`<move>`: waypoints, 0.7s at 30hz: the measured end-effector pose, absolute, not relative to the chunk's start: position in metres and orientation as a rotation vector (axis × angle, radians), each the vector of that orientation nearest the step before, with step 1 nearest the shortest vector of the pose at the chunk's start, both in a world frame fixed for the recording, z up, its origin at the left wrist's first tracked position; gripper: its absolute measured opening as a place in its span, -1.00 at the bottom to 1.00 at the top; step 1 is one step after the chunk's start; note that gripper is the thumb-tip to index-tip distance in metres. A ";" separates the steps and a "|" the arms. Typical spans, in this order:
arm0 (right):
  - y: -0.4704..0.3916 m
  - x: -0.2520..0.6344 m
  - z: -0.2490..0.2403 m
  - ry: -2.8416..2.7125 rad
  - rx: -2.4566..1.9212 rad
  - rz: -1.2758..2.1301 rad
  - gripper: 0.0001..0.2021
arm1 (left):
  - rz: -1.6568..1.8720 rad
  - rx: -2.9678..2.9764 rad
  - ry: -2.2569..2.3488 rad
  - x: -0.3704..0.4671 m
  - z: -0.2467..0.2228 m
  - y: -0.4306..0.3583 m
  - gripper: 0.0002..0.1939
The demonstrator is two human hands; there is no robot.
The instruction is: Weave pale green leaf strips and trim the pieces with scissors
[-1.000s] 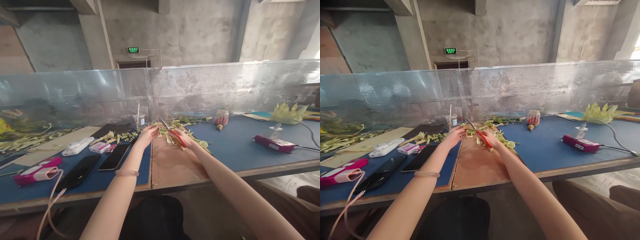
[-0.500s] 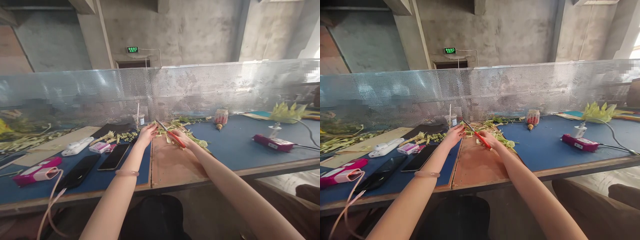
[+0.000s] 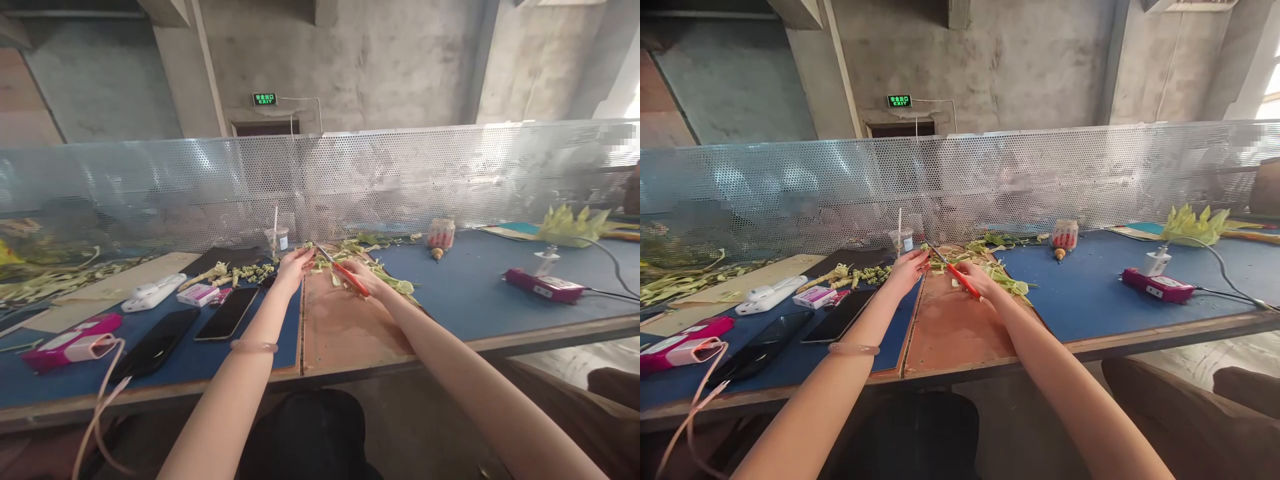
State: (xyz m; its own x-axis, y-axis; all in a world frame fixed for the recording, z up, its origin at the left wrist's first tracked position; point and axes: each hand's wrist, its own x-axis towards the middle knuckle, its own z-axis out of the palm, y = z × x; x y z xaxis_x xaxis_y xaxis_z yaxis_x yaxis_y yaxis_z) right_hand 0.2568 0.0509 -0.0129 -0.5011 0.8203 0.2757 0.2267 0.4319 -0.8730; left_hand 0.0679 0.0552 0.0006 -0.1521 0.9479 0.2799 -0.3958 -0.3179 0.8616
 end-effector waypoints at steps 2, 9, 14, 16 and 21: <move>0.050 0.256 -0.013 -1.965 -0.887 1.058 -0.59 | 1.670 1.063 0.783 0.068 0.000 0.055 -0.83; 0.049 0.256 -0.013 -1.970 -0.879 1.049 -0.59 | 1.686 1.057 0.796 0.067 -0.001 0.057 -0.82; 0.048 0.256 -0.012 -1.974 -0.877 1.037 -0.60 | 1.672 1.062 0.810 0.066 -0.002 0.059 -0.84; 0.050 0.256 -0.014 -1.977 -0.879 1.037 -0.59 | 1.673 1.058 0.814 0.066 -0.003 0.059 -0.84; 0.055 0.256 -0.017 -1.979 -0.871 1.073 -0.59 | 1.663 1.043 0.838 0.067 -0.002 0.057 -0.84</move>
